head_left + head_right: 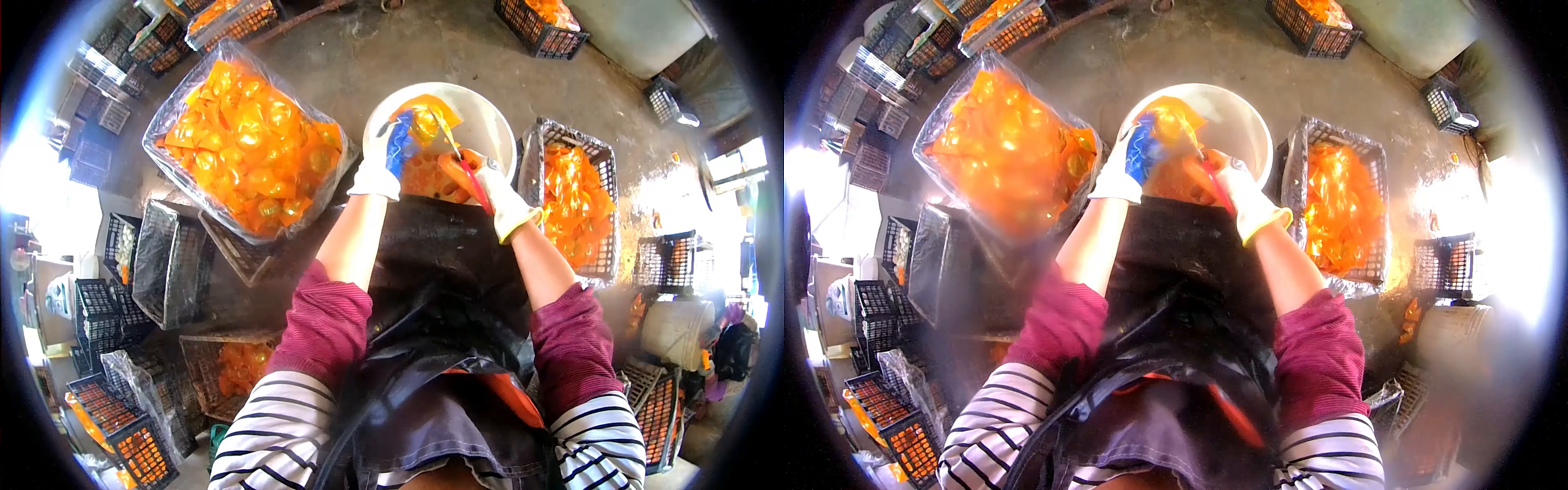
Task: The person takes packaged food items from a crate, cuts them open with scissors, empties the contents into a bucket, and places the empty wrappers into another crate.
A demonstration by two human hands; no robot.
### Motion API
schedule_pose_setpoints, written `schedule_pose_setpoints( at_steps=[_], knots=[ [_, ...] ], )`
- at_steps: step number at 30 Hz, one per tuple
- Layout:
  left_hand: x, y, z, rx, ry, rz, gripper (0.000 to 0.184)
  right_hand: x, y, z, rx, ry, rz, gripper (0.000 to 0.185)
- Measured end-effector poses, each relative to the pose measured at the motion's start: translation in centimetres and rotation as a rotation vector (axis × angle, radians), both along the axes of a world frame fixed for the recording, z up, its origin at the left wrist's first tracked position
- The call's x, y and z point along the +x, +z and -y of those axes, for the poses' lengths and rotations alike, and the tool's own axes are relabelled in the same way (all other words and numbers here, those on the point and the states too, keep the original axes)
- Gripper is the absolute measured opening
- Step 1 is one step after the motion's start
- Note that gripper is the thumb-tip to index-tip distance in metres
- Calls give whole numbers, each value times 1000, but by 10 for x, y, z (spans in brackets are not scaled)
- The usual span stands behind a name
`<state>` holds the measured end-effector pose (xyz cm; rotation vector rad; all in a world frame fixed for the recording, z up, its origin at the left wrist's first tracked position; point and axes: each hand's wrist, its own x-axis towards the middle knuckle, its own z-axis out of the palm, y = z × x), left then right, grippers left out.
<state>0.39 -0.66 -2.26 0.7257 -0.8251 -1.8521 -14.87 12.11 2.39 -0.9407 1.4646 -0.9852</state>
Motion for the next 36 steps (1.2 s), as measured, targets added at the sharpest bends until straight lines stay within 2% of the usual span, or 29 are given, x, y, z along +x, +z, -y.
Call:
schedule_pose_setpoints(
  at_steps=[1, 2, 3, 5, 6, 8, 11, 12, 14, 16, 17, 18, 20, 23, 26, 29, 31, 36],
  knots=[
    [-3, 5, 0, 183, -77, -85, 36, -2, -12, 4, -23, 12, -12, 32],
    [-7, 18, -13, 120, -101, -159, 40, -2, -22, 8, -46, 24, -23, 31],
    [-9, 32, -24, -34, -110, -149, 37, -2, -28, 10, -31, 6, 63, 30],
    [-13, 20, -15, -109, -15, -40, 30, -2, -35, 11, 3, -42, 233, 28],
    [-13, 16, -16, -150, 25, 55, 28, -2, -35, 9, -16, -62, 203, 25],
    [-13, 13, -16, -237, 111, 250, 24, -3, -27, 5, -54, 13, -85, 24],
    [-9, 13, -16, -173, 34, 132, 22, -3, -16, 3, -81, 89, -374, 25],
    [-7, 8, -12, -191, 34, 254, 21, -3, -15, 3, -84, 108, -447, 25],
    [-5, 2, -6, -226, 34, 499, 23, 0, -21, 4, -190, 87, -460, 26],
    [-7, 1, -8, -205, 45, 397, 22, 1, -20, 3, -221, 96, -511, 27],
    [-8, 4, -11, -194, 52, 345, 22, 6, 2, -1, -200, 114, -554, 27],
    [-7, 9, -13, -228, 57, 462, 23, 9, 14, -3, -178, 134, -598, 27],
    [-6, 18, -16, -297, 63, 697, 25, 2, -1, 3, -127, 129, -596, 28],
    [-10, 24, -22, -234, 87, 300, 28, -2, -12, 5, -87, 102, -528, 28],
    [-9, 35, -28, -34, 39, 110, 30, -2, -7, 3, -98, 92, -567, 36],
    [-10, 36, -27, -244, -13, 240, 30, -8, -17, 4, -154, 64, -592, 41],
    [-7, 6, -8, -268, -109, 323, 33, -8, -21, 4, -153, 31, -534, 41],
    [-9, -6, -17, -479, -14, 777, 41, -1, -3, -1, -92, 3, -375, 39]
  ],
)
